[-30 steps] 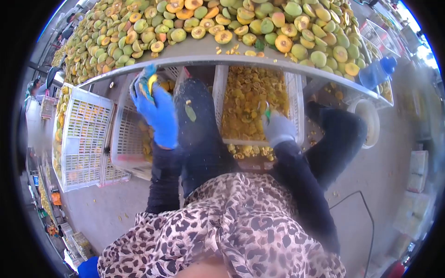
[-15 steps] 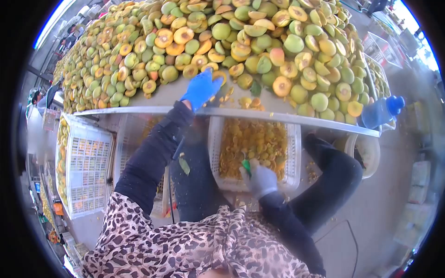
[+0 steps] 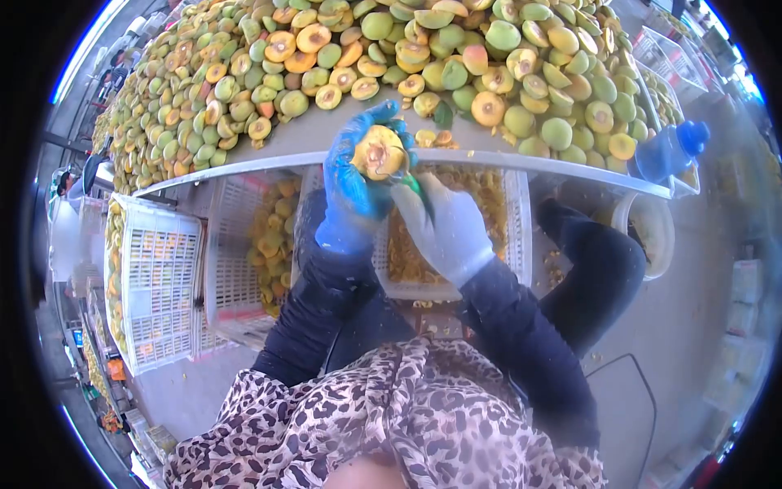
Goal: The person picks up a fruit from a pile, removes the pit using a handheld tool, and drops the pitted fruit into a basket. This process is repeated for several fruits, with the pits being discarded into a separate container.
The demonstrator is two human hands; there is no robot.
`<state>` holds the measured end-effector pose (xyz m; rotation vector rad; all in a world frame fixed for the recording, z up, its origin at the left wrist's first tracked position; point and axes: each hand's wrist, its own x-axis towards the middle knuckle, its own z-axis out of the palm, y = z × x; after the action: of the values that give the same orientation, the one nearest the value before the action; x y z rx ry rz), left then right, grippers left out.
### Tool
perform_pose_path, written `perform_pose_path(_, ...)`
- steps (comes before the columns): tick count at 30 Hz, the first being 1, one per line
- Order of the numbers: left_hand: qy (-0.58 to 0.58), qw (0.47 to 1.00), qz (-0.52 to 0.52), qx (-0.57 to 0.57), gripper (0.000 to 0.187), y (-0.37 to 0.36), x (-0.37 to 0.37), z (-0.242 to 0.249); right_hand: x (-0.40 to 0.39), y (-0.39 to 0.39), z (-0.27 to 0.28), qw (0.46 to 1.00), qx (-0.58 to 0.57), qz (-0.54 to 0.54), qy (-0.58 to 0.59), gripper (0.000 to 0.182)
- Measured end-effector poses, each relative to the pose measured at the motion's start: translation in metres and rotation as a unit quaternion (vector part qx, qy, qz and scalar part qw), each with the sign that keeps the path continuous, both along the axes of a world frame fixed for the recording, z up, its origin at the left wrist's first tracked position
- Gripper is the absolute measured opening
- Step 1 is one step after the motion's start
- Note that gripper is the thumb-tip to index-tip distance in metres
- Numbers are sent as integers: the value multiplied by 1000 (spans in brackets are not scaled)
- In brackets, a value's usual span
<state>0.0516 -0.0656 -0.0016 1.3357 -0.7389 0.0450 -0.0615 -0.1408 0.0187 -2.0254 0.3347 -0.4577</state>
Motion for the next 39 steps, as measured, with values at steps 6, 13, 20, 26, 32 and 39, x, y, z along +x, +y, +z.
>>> perform_pose_path(6,309,937,-37,-156,29,22,-44,26,-15,25,11,998,42,43,21,35)
perform_pose_path(13,182,961,-78,-191,40,24,-56,-1,-41,13,40,962,150,145,174,43)
perform_pose_path(20,206,955,-191,-100,45,29,-55,23,-55,12,49,937,209,172,222,47)
perform_pose_path(26,224,945,-224,-77,48,33,-59,10,-64,6,45,885,298,174,314,54)
perform_pose_path(32,290,950,-87,-77,52,22,-78,32,-74,9,51,859,390,167,286,55)
perform_pose_path(39,250,897,-350,-105,46,11,-64,3,-76,-7,14,599,718,270,230,51)
